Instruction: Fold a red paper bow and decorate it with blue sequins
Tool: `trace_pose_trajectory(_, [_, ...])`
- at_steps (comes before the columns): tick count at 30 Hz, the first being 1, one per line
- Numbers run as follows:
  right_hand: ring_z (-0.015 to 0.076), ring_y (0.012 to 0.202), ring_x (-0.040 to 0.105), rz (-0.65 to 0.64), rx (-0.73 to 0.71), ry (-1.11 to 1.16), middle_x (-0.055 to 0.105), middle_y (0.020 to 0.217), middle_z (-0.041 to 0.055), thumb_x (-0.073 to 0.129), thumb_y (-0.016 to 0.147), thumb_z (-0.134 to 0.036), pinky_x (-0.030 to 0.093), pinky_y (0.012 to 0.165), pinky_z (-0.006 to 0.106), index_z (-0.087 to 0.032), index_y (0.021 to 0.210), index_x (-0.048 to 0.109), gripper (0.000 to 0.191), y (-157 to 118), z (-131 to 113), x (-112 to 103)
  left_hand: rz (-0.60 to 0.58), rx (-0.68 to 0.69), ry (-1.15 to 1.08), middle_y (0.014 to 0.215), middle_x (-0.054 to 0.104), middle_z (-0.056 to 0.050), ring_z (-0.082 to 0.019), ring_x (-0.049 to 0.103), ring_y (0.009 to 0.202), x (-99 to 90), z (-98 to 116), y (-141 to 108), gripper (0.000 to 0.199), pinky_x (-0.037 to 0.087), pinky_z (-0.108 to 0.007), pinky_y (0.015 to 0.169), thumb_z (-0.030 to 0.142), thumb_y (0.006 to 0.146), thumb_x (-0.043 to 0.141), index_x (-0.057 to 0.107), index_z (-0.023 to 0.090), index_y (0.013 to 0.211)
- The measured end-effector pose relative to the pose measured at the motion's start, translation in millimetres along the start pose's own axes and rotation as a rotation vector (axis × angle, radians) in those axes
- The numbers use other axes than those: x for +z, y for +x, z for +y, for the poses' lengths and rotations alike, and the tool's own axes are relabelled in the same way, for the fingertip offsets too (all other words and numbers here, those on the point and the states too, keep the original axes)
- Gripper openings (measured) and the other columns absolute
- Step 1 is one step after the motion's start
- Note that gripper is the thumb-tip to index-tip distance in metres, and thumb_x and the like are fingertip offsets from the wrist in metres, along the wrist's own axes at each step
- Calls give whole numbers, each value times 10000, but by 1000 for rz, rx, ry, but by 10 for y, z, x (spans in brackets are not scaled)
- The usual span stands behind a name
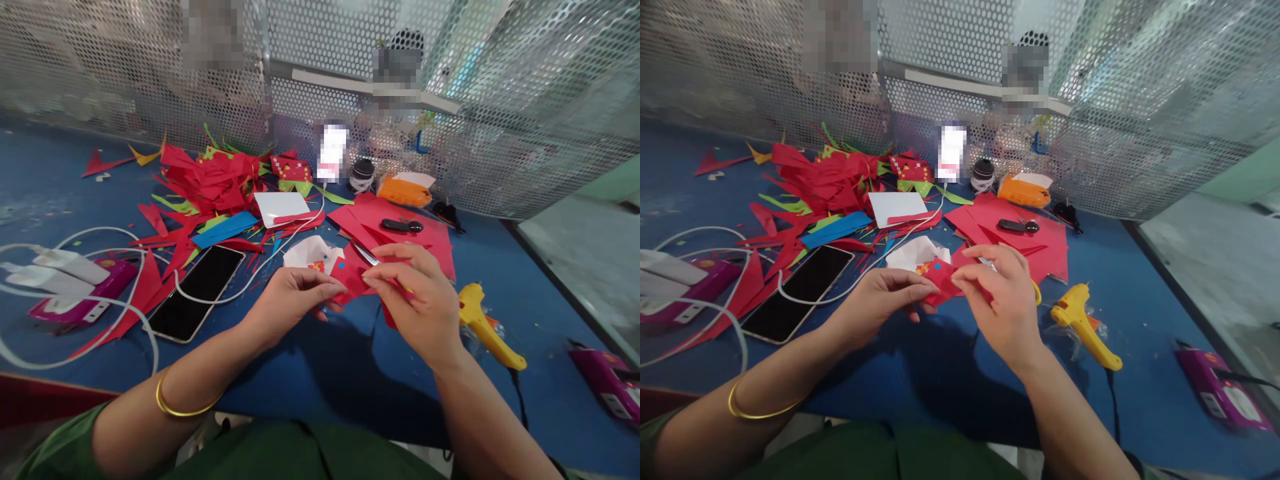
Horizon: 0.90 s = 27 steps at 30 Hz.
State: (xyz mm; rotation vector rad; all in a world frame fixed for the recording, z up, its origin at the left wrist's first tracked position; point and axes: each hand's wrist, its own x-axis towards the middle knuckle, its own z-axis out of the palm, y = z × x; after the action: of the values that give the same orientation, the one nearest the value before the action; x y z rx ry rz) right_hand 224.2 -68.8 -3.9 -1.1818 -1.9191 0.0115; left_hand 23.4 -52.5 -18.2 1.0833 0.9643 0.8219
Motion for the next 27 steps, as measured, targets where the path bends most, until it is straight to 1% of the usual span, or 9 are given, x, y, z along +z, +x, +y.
trace_pose_trajectory(2, [207, 972, 666, 57, -168, -111, 716, 996, 17, 664, 878, -173, 472, 942, 442, -295, 860, 721, 136, 1, -51, 16, -23, -8, -15, 725, 749, -50, -148, 708, 683, -6, 3, -6, 157, 530, -198, 542, 316, 791, 748, 776, 161, 785])
trace_pose_trajectory(4, [177, 862, 675, 111, -289, -190, 712, 853, -18, 689, 854, -141, 453, 946, 421, -319, 843, 720, 181, 1, -100, 39, -47, -16, -31, 735, 751, -43, -141, 697, 689, -12, 6, -14, 180, 526, -196, 550, 340, 806, 735, 771, 166, 772])
trace_pose_trajectory(7, [146, 694, 653, 185, -347, -206, 673, 675, -67, 756, 814, -170, 456, 888, 379, -326, 790, 679, 176, -19, -136, 74, -50, -21, -39, 694, 726, -23, -121, 654, 651, -19, 2, -16, 196, 516, -193, 550, 343, 794, 739, 749, 166, 713])
trace_pose_trajectory(11, [126, 639, 655, 167, -446, -178, 704, 691, -117, 784, 782, -149, 477, 820, 356, -350, 806, 629, 254, -93, -101, 89, -65, -9, -29, 662, 680, -6, -97, 587, 613, -28, -10, -4, 194, 499, -187, 553, 329, 757, 763, 733, 155, 678])
trace_pose_trajectory(16, [128, 632, 669, 94, -483, -305, 713, 687, -144, 784, 797, -225, 494, 794, 372, -412, 859, 651, 238, -176, -53, 60, -81, -12, -39, 672, 661, -2, -102, 577, 626, -40, -16, 0, 187, 502, -200, 571, 330, 730, 788, 732, 158, 682])
trace_pose_trajectory(20, [107, 693, 685, 75, -560, -300, 726, 713, -152, 764, 805, -172, 485, 840, 332, -400, 845, 667, 251, -186, -61, 36, -108, -13, -46, 696, 677, -5, -104, 590, 645, -47, -13, -11, 156, 501, -200, 590, 306, 740, 779, 733, 165, 690])
trace_pose_trajectory(22, [111, 699, 681, 38, -531, -310, 721, 709, -144, 747, 820, -186, 487, 850, 329, -413, 844, 678, 238, -187, -65, 32, -103, -21, -43, 698, 678, -4, -104, 587, 638, -50, -8, -14, 150, 501, -206, 595, 301, 736, 776, 730, 167, 688])
trace_pose_trajectory(25, [125, 687, 670, -59, -432, -313, 707, 687, -126, 727, 838, -230, 498, 846, 343, -419, 812, 688, 195, -192, -70, 35, -95, -33, -50, 707, 678, -5, -108, 587, 639, -55, 5, -13, 155, 501, -214, 595, 308, 728, 774, 726, 167, 686])
trace_pose_trajectory(27, [127, 680, 669, -52, -422, -310, 703, 675, -123, 733, 833, -236, 499, 837, 345, -407, 788, 682, 184, -191, -76, 36, -102, -36, -61, 703, 675, -3, -108, 587, 641, -60, 18, -10, 150, 498, -212, 592, 304, 722, 775, 725, 167, 685])
